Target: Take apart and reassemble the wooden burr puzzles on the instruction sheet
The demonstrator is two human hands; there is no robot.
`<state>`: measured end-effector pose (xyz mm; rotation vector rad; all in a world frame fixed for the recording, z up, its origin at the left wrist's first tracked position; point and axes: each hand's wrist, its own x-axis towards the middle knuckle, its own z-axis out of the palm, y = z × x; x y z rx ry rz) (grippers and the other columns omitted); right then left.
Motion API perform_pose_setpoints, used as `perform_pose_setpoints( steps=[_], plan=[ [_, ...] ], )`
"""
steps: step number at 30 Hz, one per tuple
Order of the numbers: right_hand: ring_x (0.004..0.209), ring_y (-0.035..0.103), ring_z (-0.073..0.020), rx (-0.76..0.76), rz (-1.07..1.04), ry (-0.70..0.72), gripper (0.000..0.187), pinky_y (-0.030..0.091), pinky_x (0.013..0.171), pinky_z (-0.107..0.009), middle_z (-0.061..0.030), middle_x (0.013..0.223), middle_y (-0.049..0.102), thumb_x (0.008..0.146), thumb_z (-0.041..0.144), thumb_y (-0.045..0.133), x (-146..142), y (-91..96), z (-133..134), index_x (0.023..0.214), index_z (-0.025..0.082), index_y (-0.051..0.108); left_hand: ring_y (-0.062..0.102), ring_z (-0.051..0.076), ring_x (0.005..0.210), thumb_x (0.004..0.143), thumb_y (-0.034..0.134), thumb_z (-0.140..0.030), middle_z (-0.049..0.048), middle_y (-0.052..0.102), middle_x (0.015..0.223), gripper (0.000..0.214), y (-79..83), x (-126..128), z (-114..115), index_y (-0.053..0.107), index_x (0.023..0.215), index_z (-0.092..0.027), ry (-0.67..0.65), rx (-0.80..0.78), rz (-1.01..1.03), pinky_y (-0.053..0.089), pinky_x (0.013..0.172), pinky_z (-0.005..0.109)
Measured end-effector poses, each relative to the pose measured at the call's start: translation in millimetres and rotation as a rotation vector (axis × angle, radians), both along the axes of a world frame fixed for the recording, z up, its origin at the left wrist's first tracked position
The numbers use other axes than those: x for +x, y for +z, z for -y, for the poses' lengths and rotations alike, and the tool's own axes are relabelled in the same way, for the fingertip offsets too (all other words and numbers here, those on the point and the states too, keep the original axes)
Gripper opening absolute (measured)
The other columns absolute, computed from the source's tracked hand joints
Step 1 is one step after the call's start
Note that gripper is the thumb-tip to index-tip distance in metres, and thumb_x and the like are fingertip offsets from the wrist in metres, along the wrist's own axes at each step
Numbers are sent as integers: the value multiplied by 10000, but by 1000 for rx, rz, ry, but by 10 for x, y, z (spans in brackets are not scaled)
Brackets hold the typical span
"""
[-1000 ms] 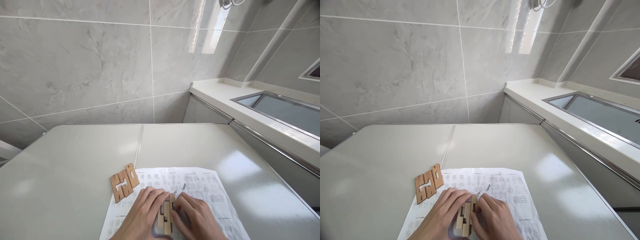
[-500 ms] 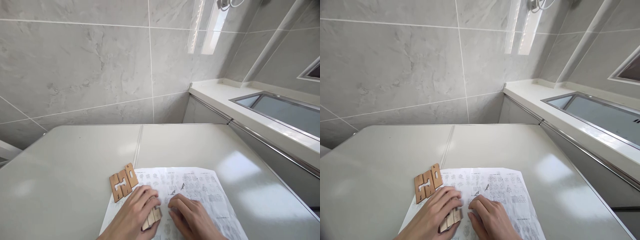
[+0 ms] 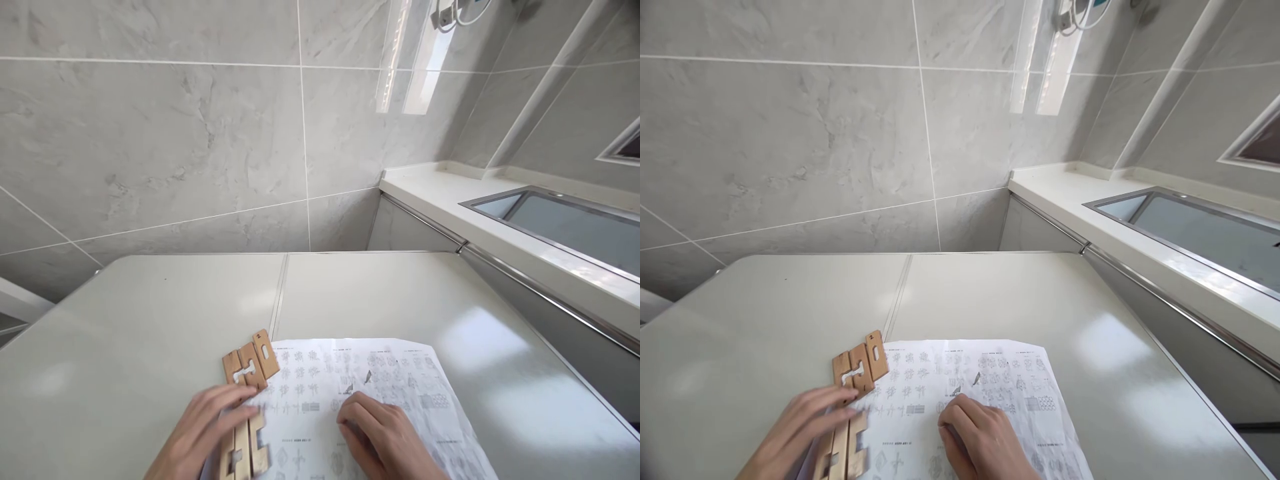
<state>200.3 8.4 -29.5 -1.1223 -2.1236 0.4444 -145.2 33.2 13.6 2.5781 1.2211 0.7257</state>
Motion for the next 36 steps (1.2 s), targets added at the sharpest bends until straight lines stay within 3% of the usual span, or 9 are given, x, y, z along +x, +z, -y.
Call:
perform_pose_setpoints(
  steps=[3, 6, 9, 11, 18, 36],
  plan=[
    [605, 608, -142, -17, -30, -1, 201, 414, 524, -274, 5, 859, 679, 1077, 92, 437, -2, -19, -4, 1021, 256, 539, 683, 336, 1313, 1046, 609, -454, 60, 715, 1425, 351, -58, -157, -330, 654, 1383, -371, 243, 33, 23, 594, 1092, 485],
    [594, 591, -135, -34, -45, 3, 203, 417, 528, -265, 6, 854, 671, 1076, 94, 435, -2, -30, -10, 1014, 254, 543, 678, 345, 1323, 1081, 510, -563, 95, 702, 1436, 416, -130, -330, -810, 642, 1360, -286, 489, -13, 21, 626, 1007, 441],
    [579, 573, -131, -55, -52, 0, 207, 413, 524, -262, 6, 850, 666, 1075, 97, 432, 5, -32, -15, 1004, 254, 547, 665, 364, 1336, 1071, 437, -573, 131, 716, 1419, 479, -214, -471, -1208, 634, 1342, -230, 560, 1, -19, 557, 1120, 524],
    [576, 572, -133, -74, -49, -2, 206, 418, 526, -261, 6, 844, 665, 1076, 103, 435, 14, -38, -14, 1004, 254, 554, 656, 402, 1336, 1034, 440, -567, 159, 731, 1395, 471, -274, -523, -1343, 663, 1247, -210, 561, 17, -34, 498, 1172, 597],
    [553, 579, -130, -71, 17, -22, 201, 404, 523, -261, 36, 750, 647, 1071, 106, 488, 27, -116, -10, 954, 252, 561, 634, 358, 1420, 1059, 434, -487, 136, 698, 1501, 409, -403, -522, -1304, 650, 1293, -230, 493, 40, -73, 476, 1224, 548],
    [535, 605, -125, -66, 52, -6, 203, 376, 526, -260, 42, 710, 665, 1052, 107, 514, 24, -133, -1, 909, 247, 549, 627, 373, 1450, 1071, 412, -484, 158, 686, 1534, 447, -427, -512, -1275, 667, 1312, -208, 483, 64, -99, 498, 1221, 577]
  ],
)
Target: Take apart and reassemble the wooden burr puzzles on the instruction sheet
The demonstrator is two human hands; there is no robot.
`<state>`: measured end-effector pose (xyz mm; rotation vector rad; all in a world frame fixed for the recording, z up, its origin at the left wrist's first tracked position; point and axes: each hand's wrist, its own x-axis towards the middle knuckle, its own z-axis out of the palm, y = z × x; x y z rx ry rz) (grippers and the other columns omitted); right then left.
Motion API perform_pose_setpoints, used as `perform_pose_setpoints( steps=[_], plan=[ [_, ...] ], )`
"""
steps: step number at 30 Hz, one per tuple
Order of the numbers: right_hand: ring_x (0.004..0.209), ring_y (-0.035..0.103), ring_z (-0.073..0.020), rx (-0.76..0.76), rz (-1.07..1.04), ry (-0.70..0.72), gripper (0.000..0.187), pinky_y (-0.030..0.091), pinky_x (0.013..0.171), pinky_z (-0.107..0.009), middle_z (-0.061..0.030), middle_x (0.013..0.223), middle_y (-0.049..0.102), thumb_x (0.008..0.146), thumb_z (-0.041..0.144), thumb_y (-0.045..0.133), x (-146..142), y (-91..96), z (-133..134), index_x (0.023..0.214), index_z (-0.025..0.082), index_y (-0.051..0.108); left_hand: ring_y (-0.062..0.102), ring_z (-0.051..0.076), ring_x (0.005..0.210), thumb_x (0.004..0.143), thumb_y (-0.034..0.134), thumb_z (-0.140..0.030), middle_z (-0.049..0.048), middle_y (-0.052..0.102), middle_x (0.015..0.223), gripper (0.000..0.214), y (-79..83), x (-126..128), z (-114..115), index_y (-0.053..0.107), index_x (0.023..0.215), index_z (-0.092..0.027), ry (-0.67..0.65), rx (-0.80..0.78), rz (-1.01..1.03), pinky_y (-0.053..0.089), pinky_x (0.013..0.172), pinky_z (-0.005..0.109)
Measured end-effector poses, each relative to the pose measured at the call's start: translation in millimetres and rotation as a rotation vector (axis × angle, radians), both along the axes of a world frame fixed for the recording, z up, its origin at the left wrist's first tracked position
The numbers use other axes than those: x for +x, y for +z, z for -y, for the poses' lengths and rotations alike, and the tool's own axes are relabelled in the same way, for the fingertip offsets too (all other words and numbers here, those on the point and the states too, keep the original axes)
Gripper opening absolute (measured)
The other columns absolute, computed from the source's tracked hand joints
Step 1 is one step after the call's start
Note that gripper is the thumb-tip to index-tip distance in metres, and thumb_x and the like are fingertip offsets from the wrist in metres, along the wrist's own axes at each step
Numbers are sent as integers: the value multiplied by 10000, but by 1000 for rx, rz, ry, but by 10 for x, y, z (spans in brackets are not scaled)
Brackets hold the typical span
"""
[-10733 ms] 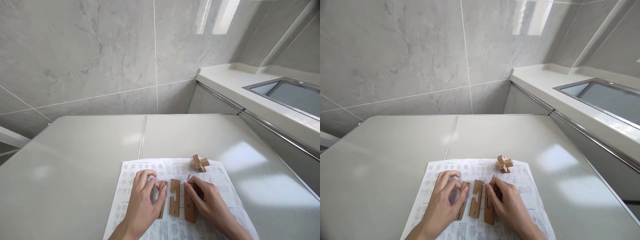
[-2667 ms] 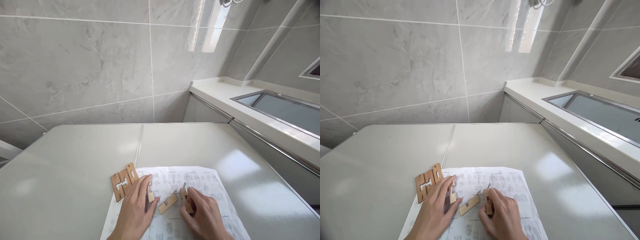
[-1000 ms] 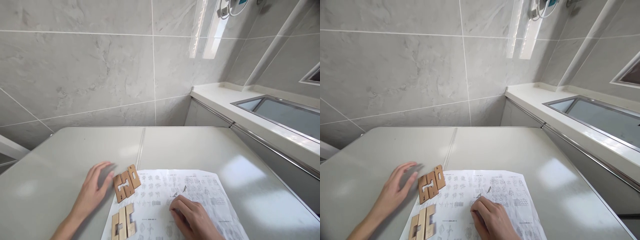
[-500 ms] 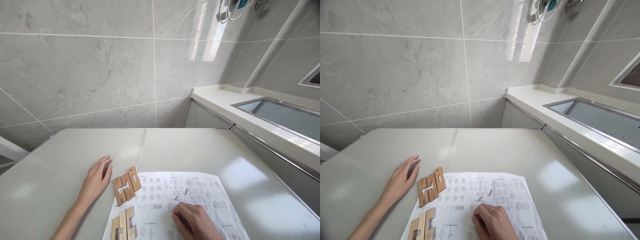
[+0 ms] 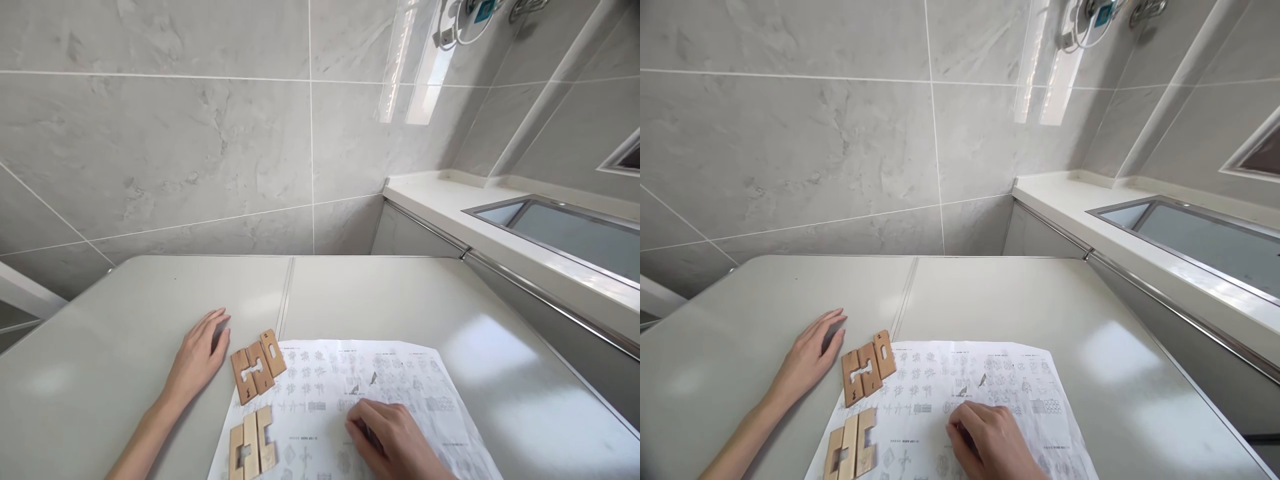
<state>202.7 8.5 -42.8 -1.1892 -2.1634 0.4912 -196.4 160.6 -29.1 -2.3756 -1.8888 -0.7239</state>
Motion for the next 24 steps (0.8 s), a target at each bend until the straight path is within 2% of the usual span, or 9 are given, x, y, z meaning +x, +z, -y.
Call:
perform_pose_setpoints(
  steps=[24],
  plan=[
    [504, 556, -121, -13, 6, -17, 184, 378, 515, -246, 67, 667, 621, 1066, 124, 460, -15, -26, 21, 973, 255, 551, 593, 366, 1489, 1084, 406, -451, 166, 677, 1546, 443, -52, 13, 37, 663, 1335, -192, 2, -2, 1, 478, 1239, 572]
  ],
)
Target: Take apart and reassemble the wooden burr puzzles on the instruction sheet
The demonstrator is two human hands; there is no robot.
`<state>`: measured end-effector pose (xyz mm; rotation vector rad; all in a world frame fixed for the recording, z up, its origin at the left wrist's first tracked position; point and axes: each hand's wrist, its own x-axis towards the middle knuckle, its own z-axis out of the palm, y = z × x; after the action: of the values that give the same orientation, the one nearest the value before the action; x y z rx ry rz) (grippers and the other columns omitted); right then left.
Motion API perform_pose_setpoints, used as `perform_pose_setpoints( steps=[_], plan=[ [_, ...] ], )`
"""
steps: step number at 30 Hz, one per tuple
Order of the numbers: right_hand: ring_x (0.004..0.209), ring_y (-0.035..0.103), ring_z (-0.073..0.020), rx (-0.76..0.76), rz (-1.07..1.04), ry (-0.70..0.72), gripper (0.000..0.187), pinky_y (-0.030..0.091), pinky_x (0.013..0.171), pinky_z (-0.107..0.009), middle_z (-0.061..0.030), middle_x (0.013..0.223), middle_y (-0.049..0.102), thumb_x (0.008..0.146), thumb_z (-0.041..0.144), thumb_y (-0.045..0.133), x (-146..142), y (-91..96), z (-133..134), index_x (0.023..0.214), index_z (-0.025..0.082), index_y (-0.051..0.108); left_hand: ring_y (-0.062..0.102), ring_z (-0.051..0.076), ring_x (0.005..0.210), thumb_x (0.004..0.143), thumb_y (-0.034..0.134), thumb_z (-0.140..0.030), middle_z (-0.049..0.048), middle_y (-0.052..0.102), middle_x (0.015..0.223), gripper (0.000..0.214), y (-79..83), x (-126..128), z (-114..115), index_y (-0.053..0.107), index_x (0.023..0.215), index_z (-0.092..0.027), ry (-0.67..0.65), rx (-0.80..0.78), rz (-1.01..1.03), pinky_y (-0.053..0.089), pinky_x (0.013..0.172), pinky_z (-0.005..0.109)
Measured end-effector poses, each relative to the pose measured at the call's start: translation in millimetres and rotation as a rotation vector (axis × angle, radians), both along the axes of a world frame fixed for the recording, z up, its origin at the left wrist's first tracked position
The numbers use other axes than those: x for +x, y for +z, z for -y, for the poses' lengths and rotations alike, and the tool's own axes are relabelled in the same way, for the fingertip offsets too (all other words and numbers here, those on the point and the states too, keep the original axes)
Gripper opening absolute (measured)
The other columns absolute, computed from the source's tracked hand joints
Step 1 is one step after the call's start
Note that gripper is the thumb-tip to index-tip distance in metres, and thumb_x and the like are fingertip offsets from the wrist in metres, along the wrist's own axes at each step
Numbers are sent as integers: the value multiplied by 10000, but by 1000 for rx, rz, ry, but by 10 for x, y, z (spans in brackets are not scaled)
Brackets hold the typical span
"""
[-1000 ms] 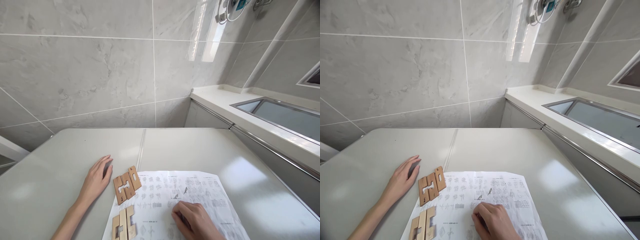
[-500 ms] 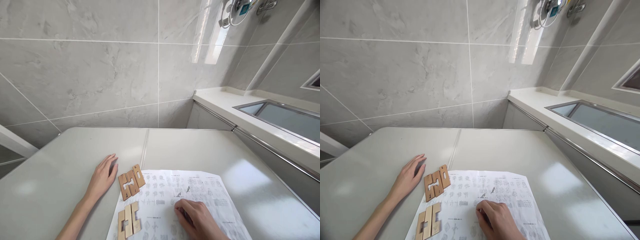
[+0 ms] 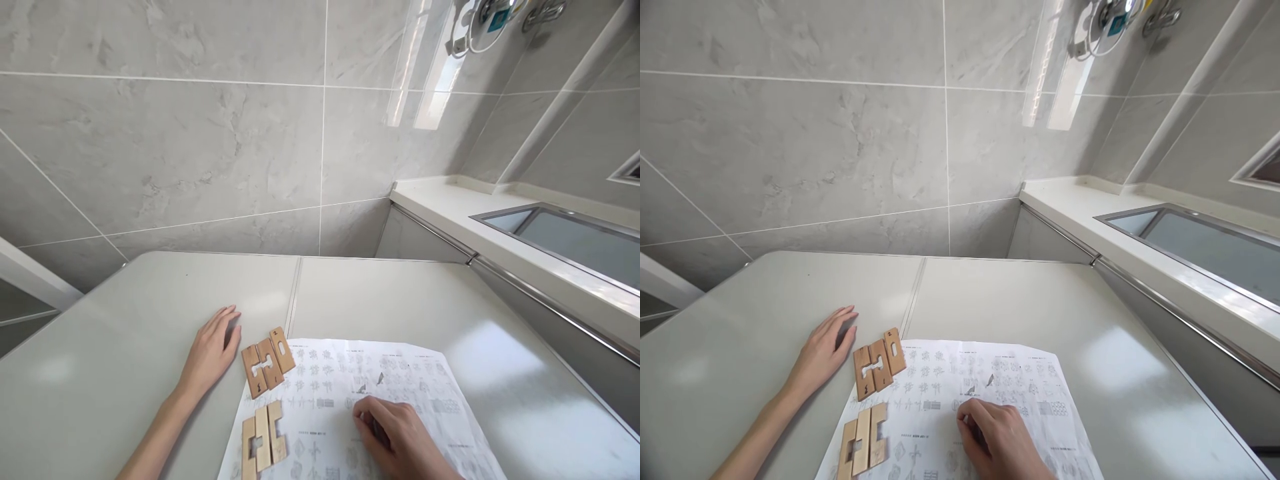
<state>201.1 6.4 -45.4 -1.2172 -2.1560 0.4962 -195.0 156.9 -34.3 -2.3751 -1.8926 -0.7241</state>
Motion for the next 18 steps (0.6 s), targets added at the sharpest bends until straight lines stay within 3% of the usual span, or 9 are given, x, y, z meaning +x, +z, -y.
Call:
perform_pose_setpoints(
  steps=[11, 18],
  plan=[
    [495, 533, -113, -4, -4, 8, 191, 350, 511, -239, 64, 658, 612, 1041, 106, 464, 0, 28, 0, 944, 251, 543, 609, 369, 1464, 1075, 412, -439, 156, 688, 1528, 423, 2, 65, -31, 672, 1314, -207, 5, 13, -12, 490, 1212, 572],
    [532, 591, -120, -18, 12, 18, 205, 383, 533, -241, 46, 725, 667, 1021, 68, 478, 22, -30, -2, 973, 254, 549, 602, 383, 1470, 1075, 415, -453, 158, 689, 1525, 427, 15, 64, -29, 674, 1310, -207, 0, 1, 5, 490, 1212, 604]
  ],
)
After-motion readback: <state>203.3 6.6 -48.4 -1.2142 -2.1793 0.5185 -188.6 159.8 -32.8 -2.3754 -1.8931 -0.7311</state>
